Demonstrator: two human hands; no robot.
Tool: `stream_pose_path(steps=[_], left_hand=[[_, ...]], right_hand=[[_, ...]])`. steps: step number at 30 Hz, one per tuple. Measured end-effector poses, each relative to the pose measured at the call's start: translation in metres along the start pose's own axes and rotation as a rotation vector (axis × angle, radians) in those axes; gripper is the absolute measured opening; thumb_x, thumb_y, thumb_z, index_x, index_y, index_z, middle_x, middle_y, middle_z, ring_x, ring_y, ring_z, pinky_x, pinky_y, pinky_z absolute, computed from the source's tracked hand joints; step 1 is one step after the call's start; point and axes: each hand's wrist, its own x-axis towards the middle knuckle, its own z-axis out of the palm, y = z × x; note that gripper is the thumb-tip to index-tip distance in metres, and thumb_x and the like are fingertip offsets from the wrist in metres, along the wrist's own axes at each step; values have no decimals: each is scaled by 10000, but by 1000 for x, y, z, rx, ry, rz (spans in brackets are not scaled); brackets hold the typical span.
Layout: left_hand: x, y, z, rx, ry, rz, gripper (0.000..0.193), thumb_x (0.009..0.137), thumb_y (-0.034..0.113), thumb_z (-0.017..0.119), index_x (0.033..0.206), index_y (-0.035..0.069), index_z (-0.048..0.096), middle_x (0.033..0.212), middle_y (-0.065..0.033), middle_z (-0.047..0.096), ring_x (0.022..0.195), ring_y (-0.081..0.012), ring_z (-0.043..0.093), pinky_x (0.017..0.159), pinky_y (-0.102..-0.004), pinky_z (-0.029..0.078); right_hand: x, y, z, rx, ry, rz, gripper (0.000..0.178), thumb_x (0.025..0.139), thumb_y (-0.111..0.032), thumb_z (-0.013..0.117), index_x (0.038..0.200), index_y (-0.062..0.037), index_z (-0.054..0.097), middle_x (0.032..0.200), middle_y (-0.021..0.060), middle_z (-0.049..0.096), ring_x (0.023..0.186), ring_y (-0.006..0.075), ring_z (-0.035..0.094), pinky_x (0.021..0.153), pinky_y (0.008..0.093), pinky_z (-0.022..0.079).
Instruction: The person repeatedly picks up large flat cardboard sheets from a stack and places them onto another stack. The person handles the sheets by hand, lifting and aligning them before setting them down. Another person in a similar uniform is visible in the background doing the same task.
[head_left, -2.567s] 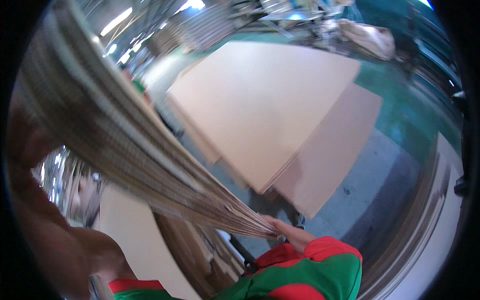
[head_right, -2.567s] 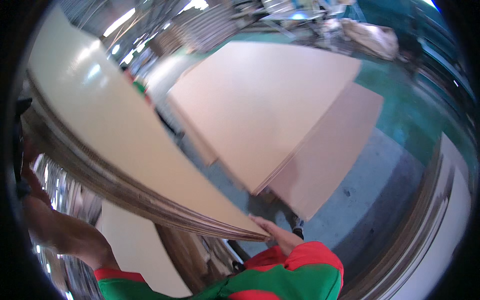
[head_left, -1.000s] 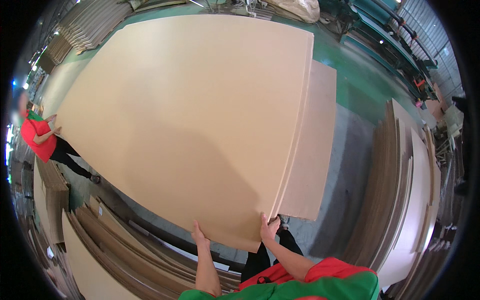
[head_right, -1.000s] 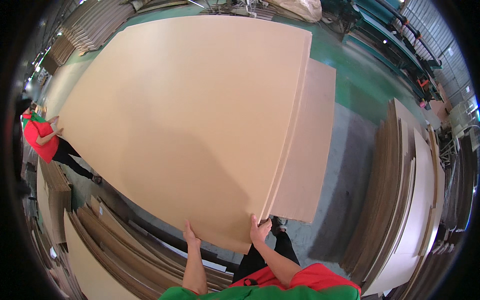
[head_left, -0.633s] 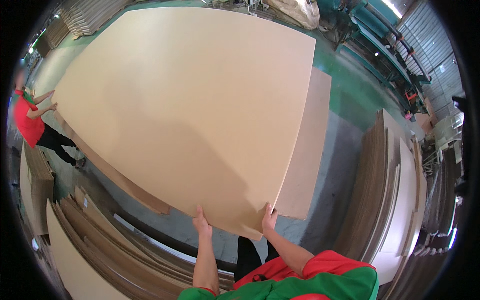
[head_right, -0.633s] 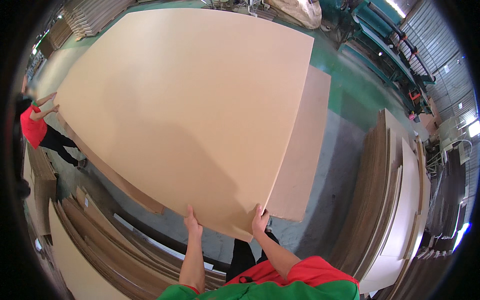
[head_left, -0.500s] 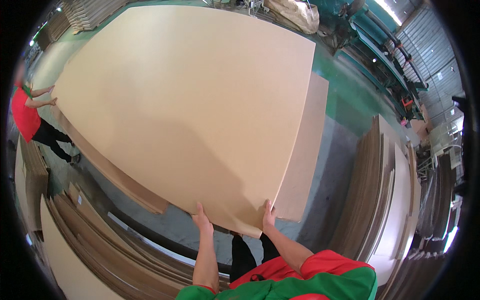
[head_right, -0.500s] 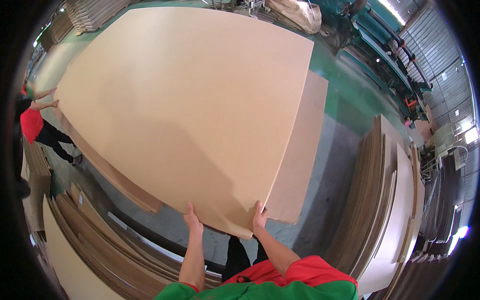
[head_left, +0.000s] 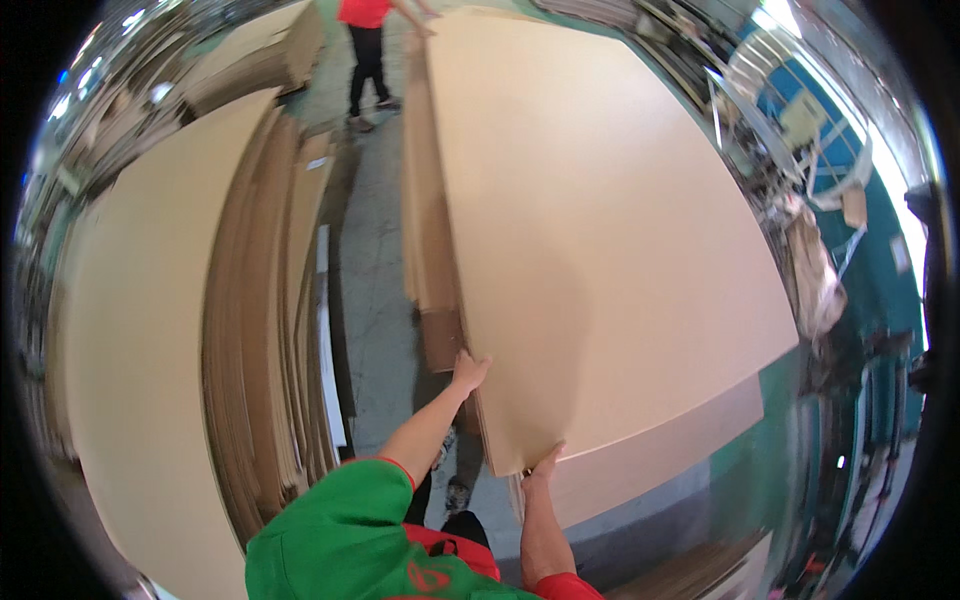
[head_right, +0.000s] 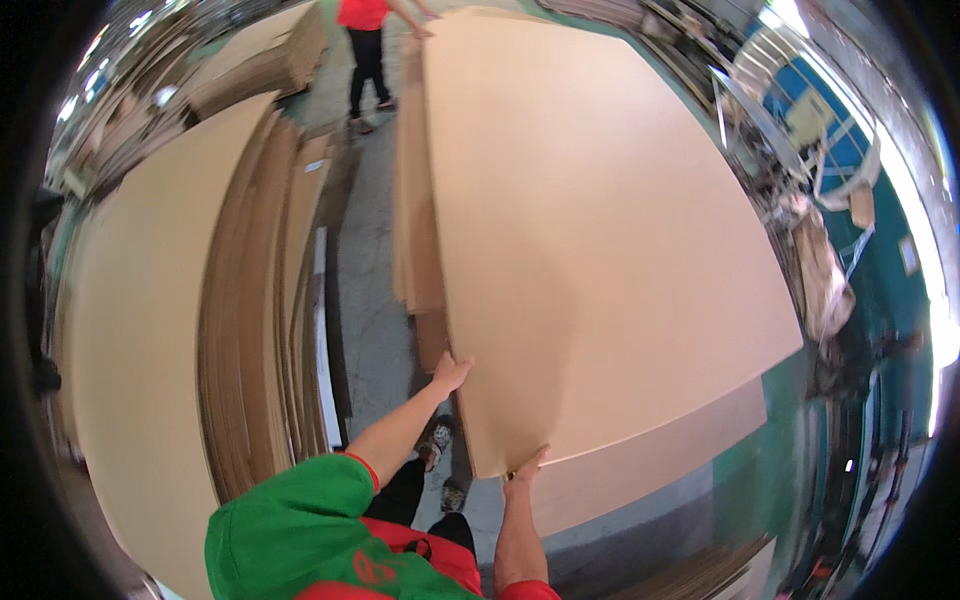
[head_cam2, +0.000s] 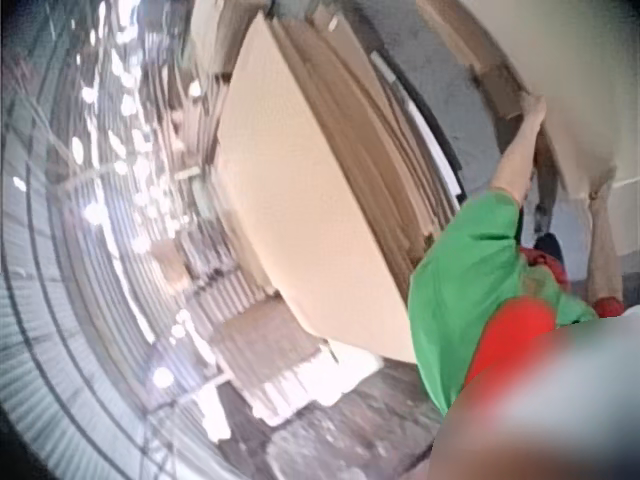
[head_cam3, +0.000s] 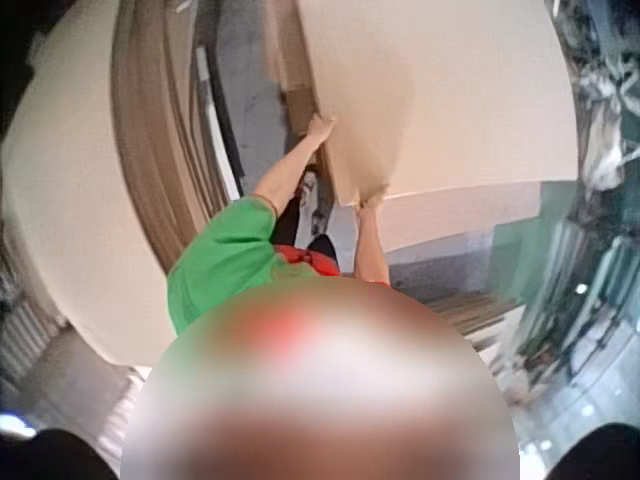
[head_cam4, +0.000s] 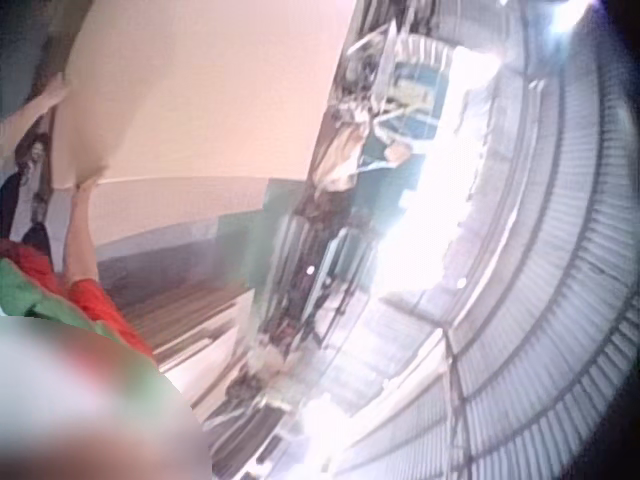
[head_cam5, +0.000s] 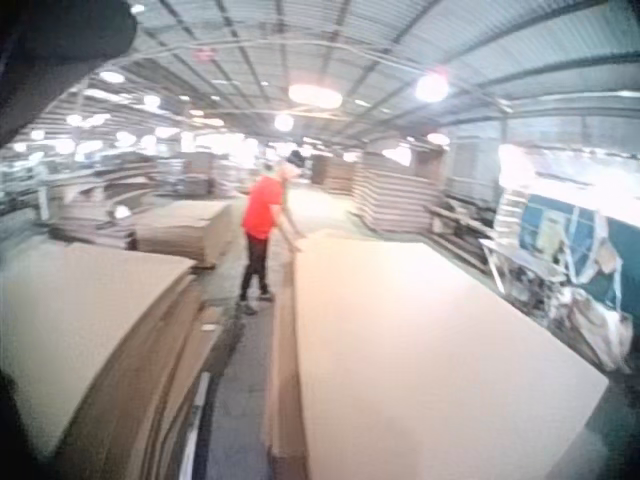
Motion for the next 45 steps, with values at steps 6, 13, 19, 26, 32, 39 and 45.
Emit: stream_pose_path(steps=[6,13,19,26,32,39,45], left_hand=[[-151,-69,-82,182,56,158,661,860,430,600,1326,-18,464,1320,-224,510,1182,-348,528,995,-398,416],[-456,-298,-164,270,472,-687,607,799,465,631,1119,-50,603,1175,-267,585,1061,-410,592,869,-452,508],[-663,-379,-141,145,786,-1069,669,790,413,660,1231,-62,496,1266,-242,520,1197,-370,491,983,-439,434],[-798,-420,-158,-78,1120,-1143,999,622,497,806,1282,-109,362,1279,-279,466,1227,-401,441,1023,-441,391],[-895,-509,-215,-50,1344,-1185,1140,568,324,885,1407,-34,201,1311,-244,434,1203,-381,470,972,-445,443],[-923,-572,-277,-99,1241,-1043,1339,532,163,902,1460,26,-54,1262,-262,443,1096,-409,536,916,-453,489],[-927,-584,-284,-230,1203,-996,1309,572,89,854,1471,51,-96,1179,-259,488,1049,-416,555,900,-465,498]], right_hand=[[8,19,-87,-751,-394,-258,715,901,-602,468,1330,-34,409,1234,167,531,986,293,574,740,426,495],[-9,80,-196,-1063,-566,224,541,954,-451,483,1291,-28,464,1095,163,622,813,277,648,692,358,533],[-19,104,-210,-1445,-737,192,549,955,-449,479,1323,-43,446,1212,157,594,968,259,630,747,371,529],[-52,135,-154,-1543,-867,119,377,945,-437,519,1175,-137,535,955,78,598,701,175,568,563,283,467],[-147,205,-91,-1399,-964,-63,266,926,-365,586,979,-107,549,775,62,587,566,154,534,445,267,407],[-278,303,-161,-1644,-1163,-342,470,918,-404,578,1183,-20,519,1018,128,637,800,204,636,640,318,519],[-296,307,-241,-1710,-930,-315,370,932,-352,554,1093,-19,580,891,90,650,663,159,617,522,272,473]])
